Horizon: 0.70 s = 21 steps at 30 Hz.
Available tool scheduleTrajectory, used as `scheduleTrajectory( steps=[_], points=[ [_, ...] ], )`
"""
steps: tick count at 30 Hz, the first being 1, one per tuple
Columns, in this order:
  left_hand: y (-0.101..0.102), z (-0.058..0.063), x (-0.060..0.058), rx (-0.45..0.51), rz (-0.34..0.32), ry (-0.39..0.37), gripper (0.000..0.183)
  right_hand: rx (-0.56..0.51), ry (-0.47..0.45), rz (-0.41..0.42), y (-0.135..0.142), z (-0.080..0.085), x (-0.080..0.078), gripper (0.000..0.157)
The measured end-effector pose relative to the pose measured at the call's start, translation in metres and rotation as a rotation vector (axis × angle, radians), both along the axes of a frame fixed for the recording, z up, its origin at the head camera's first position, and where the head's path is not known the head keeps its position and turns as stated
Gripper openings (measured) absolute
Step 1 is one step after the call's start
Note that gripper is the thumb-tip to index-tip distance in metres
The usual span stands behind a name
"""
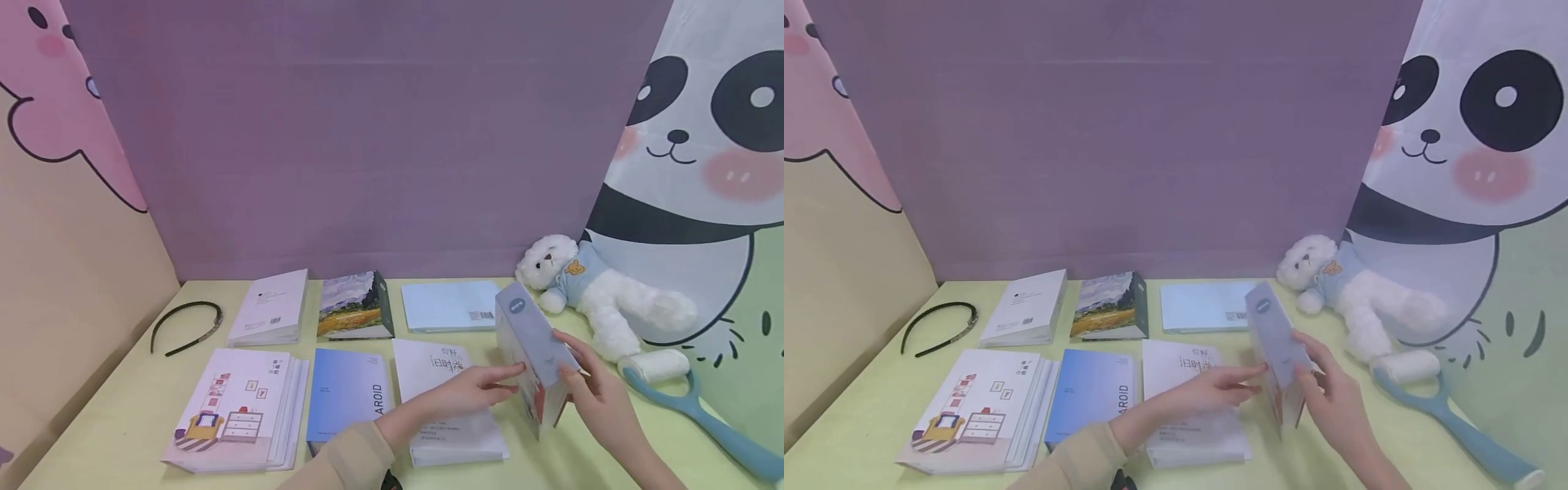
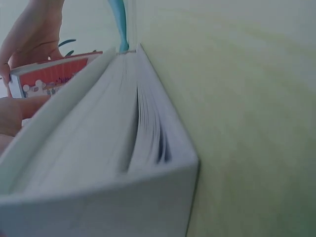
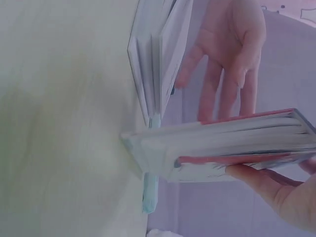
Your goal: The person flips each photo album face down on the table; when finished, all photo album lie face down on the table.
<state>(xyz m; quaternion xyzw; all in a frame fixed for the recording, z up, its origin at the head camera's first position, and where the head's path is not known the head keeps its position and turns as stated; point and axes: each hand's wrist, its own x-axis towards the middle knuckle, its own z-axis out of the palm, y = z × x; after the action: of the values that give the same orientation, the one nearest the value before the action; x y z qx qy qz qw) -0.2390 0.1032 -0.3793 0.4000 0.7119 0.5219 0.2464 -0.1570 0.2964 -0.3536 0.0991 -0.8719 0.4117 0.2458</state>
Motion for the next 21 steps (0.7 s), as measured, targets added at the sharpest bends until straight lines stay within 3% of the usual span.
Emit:
scheduleTrajectory(
  steps=[4,8,11,14,21],
  points=[
    [0.0057,-0.0031,0.0031,-0.059,-0.060,0.026,0.058,0.008,0.016,-0.041,0.0063,-0.0012,0.0013,0.040],
    [0.0083,-0.0038,0.0034,-0.082,-0.059,0.021,0.060,0.018,0.048,-0.111,0.0097,-0.0011,-0.0006,0.037],
    [0.0083,-0.0033,0.0021,-0.092,-0.035,0.013,0.059,0.053,-0.031,-0.164,0.0092,0.0015,-0.0028,0.040],
    [0.0082,-0.0032,0.0016,-0.086,-0.025,-0.013,0.057,0.103,-0.149,-0.197,0.0080,0.0032,-0.0033,0.053],
    [0.0081,-0.0044,0.0051,-0.154,-0.015,0.039,0.049,0.146,-0.315,-0.193,0.0106,0.0078,-0.0024,0.074]
  ],
)
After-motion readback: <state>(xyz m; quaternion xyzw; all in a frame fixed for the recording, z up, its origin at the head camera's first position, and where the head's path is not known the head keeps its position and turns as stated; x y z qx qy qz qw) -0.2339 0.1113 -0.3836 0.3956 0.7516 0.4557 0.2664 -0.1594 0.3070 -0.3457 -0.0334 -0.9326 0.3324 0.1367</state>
